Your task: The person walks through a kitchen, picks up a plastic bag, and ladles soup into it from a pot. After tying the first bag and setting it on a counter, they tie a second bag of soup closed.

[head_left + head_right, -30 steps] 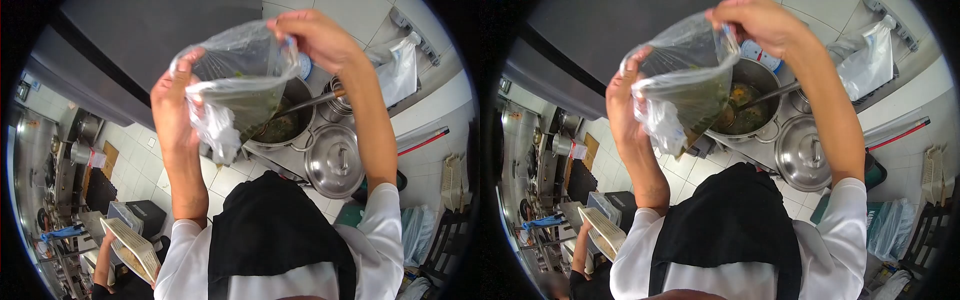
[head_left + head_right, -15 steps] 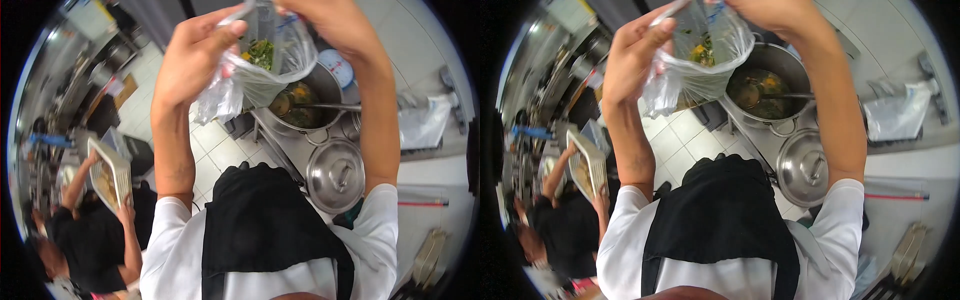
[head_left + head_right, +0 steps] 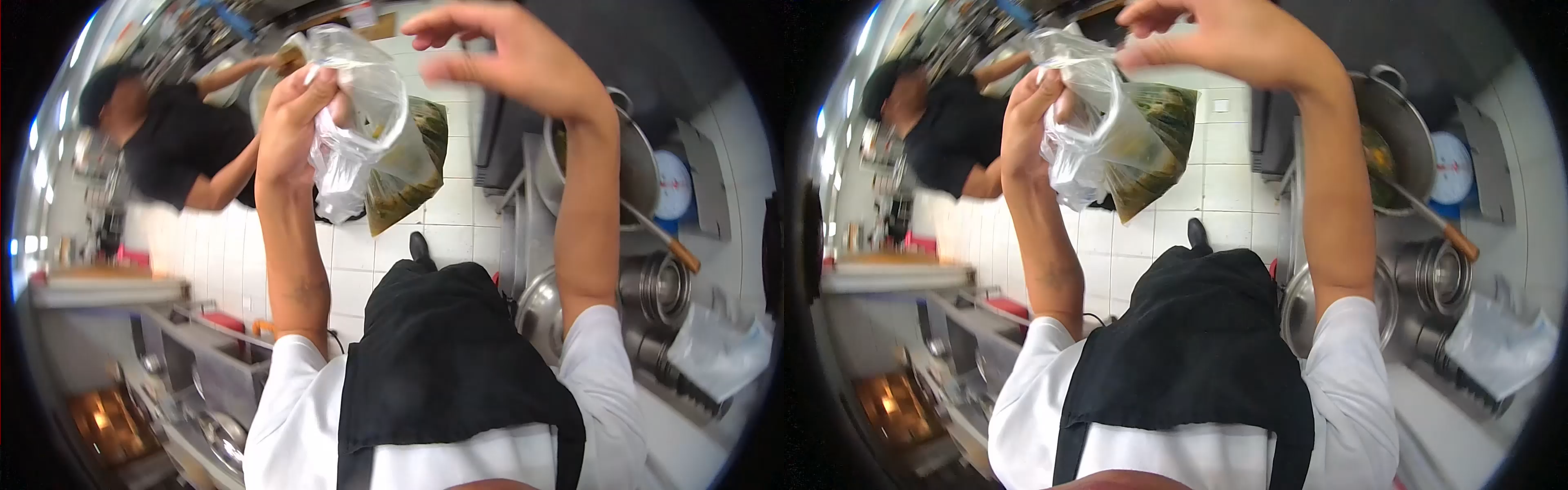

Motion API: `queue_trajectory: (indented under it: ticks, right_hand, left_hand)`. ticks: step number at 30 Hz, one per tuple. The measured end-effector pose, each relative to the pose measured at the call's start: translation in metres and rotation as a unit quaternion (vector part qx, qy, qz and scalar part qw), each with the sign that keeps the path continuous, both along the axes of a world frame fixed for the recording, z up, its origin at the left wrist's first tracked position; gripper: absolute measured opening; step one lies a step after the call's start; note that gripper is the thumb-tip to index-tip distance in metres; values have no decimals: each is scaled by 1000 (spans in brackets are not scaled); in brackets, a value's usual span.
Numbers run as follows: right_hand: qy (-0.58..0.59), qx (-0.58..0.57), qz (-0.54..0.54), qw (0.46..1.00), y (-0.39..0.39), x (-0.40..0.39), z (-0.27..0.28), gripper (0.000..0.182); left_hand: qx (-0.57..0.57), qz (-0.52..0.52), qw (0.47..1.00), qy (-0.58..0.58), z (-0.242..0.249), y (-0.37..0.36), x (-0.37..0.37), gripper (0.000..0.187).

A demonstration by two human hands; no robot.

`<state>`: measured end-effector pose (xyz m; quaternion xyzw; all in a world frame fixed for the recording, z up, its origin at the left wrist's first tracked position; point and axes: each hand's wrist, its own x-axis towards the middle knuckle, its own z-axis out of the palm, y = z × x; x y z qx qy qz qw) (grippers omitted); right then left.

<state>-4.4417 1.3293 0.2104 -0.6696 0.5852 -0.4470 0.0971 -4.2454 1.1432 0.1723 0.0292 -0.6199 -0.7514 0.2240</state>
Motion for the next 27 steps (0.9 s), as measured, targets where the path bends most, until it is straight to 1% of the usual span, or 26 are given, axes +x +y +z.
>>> queue_trajectory:
  ticks: [1,2,3,4,5,6,7,8,9,10,11,12,13,14,15,16,17,18,19,20,21,22,23,25,27]
  right_hand:
    - [63,-19,28,997,-9,9,-17,58]
    - [127,-91,78,985,-27,27,-38,79]
    - [-39,42,170,984,-44,55,-51,84]
    - [-120,167,220,954,-59,79,-58,75]
    - [-107,169,248,948,-79,102,-75,75]
    - [-140,99,231,958,-101,124,-98,67]
    - [-176,29,214,960,-120,146,-108,59]
    - [-166,32,247,954,-135,167,-104,59]
    - [-235,33,267,934,-148,189,-102,47]
    - [-304,40,280,910,-158,211,-102,37]
    - [-297,51,304,904,-167,237,-101,37]
    - [-364,56,284,885,-176,265,-100,26]
    - [-430,66,261,862,-185,293,-101,19]
    - [-447,91,289,841,-197,317,-106,19]
    - [-437,105,309,838,-206,341,-109,19]
    - [-529,127,350,763,-213,367,-112,18]
    - [-616,151,380,674,-215,381,-119,19]
    - [-663,222,364,616,-221,405,-119,20]
    - [-654,239,374,612,-227,434,-118,20]
    - [-690,252,348,583,-232,460,-122,23]
    - [-724,265,317,553,-239,484,-127,25]
    - [-740,289,301,527,-250,509,-135,27]
    - [-762,305,356,448,-255,533,-144,20]
    - [-750,321,353,459,-269,573,-159,15]
    - [-742,346,338,464,-280,623,-168,12]
  left_hand:
    - [-2,33,999,2,5,-4,12,24]
    - [-96,54,992,-54,13,-6,18,24]
    - [-185,74,973,-116,23,-5,27,24]
    - [-213,81,958,-172,34,1,40,23]
    - [-237,89,941,-226,42,4,53,27]
    - [-251,85,939,-219,36,-9,65,27]
    - [-246,119,937,-218,41,-17,87,27]
    - [-245,113,934,-235,47,-24,114,26]
    - [-241,105,931,-253,50,-31,142,24]
    - [-210,151,936,-239,44,-38,163,24]
    - [-189,184,931,-253,52,-37,194,28]
    - [-212,186,925,-255,61,-45,233,35]
    - [-235,188,918,-258,71,-46,271,43]
    - [-151,282,938,-131,69,-38,305,40]
    - [-185,375,891,-178,84,-22,348,39]
    - [-164,422,881,-133,79,-15,393,36]
    - [-145,466,868,-91,68,-5,427,34]
    - [-105,470,875,-53,50,0,477,34]
    - [-44,487,872,-18,29,12,523,35]
    - [15,502,864,21,9,23,570,36]
    - [96,526,843,56,-15,48,605,37]
    - [161,562,804,109,-48,67,641,36]
    - [224,592,758,159,-82,87,669,36]
    - [289,645,684,180,-141,132,697,37]
    - [329,678,635,170,-194,170,727,34]
